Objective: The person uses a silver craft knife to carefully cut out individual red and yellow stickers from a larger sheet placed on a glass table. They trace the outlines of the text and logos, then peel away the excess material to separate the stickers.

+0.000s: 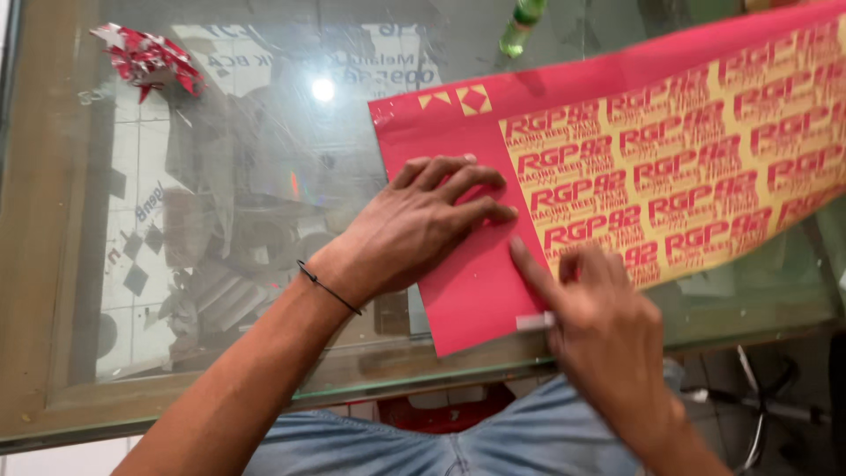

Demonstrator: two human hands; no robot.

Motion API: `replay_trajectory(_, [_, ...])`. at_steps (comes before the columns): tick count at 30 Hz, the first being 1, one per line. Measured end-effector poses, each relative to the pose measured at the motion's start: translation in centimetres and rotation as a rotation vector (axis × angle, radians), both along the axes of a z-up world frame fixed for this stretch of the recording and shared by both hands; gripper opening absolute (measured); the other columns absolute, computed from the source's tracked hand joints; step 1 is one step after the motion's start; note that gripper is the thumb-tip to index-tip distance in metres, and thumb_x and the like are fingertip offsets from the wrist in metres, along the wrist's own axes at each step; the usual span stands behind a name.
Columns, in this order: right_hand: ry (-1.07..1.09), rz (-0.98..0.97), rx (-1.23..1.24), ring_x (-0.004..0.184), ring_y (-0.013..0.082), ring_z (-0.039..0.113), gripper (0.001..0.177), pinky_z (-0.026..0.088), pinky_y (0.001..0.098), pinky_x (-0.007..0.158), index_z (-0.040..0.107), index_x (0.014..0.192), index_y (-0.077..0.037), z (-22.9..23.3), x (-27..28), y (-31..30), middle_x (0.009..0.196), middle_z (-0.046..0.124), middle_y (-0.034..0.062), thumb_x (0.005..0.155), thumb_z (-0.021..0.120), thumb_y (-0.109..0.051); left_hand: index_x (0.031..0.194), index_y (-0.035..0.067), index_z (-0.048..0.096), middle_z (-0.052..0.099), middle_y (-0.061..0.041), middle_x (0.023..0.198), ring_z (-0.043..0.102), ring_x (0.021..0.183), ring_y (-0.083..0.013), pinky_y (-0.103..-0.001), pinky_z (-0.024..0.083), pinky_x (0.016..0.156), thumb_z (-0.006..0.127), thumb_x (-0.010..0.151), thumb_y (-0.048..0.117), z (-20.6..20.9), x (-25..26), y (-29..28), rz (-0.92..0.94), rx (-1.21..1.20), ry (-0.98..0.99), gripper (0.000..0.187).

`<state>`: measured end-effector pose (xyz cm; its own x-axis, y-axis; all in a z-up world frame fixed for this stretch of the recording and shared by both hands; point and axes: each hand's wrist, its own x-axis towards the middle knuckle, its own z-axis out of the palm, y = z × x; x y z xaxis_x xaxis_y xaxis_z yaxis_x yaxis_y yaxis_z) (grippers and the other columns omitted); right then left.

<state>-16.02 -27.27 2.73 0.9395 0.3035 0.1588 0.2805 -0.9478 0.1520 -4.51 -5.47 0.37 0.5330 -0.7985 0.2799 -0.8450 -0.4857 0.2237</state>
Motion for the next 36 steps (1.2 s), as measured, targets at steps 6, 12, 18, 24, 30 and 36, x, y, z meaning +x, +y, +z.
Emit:
replay_trajectory(6, [0.127, -0.091, 0.067, 0.074, 0.0173, 0.060, 0.081, 0.053, 0.0394, 0.046, 0.047, 0.142, -0.053, -1.3, -4.1, -2.2, 0.107, 0.053, -0.0027, 0.071, 0.063, -0.018, 0.134, 0.028, 0.050, 0.046, -0.003, 0.143, 0.038, 0.135, -0.0297, -0.044, 0.031, 0.104, 0.049, 0.096, 0.018, -0.2, -0.1, -0.1, 0.010, -0.012, -0.006, 0.039])
replay_trajectory(12, [-0.189, 0.106, 0.171, 0.066, 0.0158, 0.053, 0.082, 0.038, 0.0296, 0.043, 0.063, 0.133, -0.025, -0.7, -6.6, 2.1, 0.088, 0.053, -0.0009, 0.059, 0.038, 0.000, 0.131, 0.026, 0.051, 0.047, -0.005, 0.141, 0.039, 0.134, -0.0303, -0.045, 0.032, 0.104, 0.047, 0.098, 0.018, -0.2, -0.2, -0.1, 0.000, -0.054, 0.002, 0.034])
replay_trajectory(18, [-0.019, -0.040, 0.023, 0.085, 0.0241, 0.054, 0.073, 0.047, 0.0395, 0.038, 0.055, 0.144, -0.042, 0.1, 2.0, -1.0, 0.098, 0.048, 0.0020, 0.079, 0.060, -0.010, 0.135, 0.028, 0.049, 0.046, -0.004, 0.143, 0.038, 0.133, -0.0305, -0.045, 0.032, 0.104, 0.049, 0.096, 0.020, -0.2, 0.2, -0.1, 0.004, -0.020, -0.010, 0.039])
replay_trajectory(24, [-0.084, 0.014, -0.076, 0.080, 0.0211, 0.054, 0.099, 0.045, 0.0363, 0.044, 0.054, 0.144, -0.029, -0.1, -4.8, -1.6, 0.095, 0.054, -0.0024, 0.047, 0.052, -0.009, 0.130, 0.026, 0.051, 0.047, -0.004, 0.140, 0.039, 0.132, -0.0292, -0.044, 0.031, 0.104, 0.049, 0.096, 0.014, -0.2, -0.1, -0.1, 0.002, -0.060, -0.010, 0.036])
replay_trajectory(30, [0.109, -0.093, 0.048, 0.094, 0.0234, 0.055, 0.090, 0.051, 0.0394, 0.048, 0.053, 0.144, -0.036, 0.1, -0.2, -0.7, 0.102, 0.050, 0.0020, 0.057, 0.063, -0.014, 0.130, 0.026, 0.052, 0.048, -0.005, 0.139, 0.039, 0.132, -0.0304, -0.045, 0.031, 0.104, 0.045, 0.098, 0.021, 0.0, 0.0, -0.2, 0.010, -0.070, 0.011, 0.033])
replay_trajectory(36, [0.009, 0.274, 0.243, 0.074, 0.0223, 0.049, 0.058, 0.046, 0.0342, 0.059, 0.054, 0.142, -0.024, -0.2, -1.9, 4.5, 0.090, 0.046, 0.0045, 0.087, 0.053, -0.005, 0.130, 0.027, 0.053, 0.047, -0.004, 0.140, 0.040, 0.131, -0.0298, -0.046, 0.031, 0.104, 0.046, 0.098, 0.024, 0.1, -0.1, -0.1, 0.009, -0.072, 0.048, 0.032])
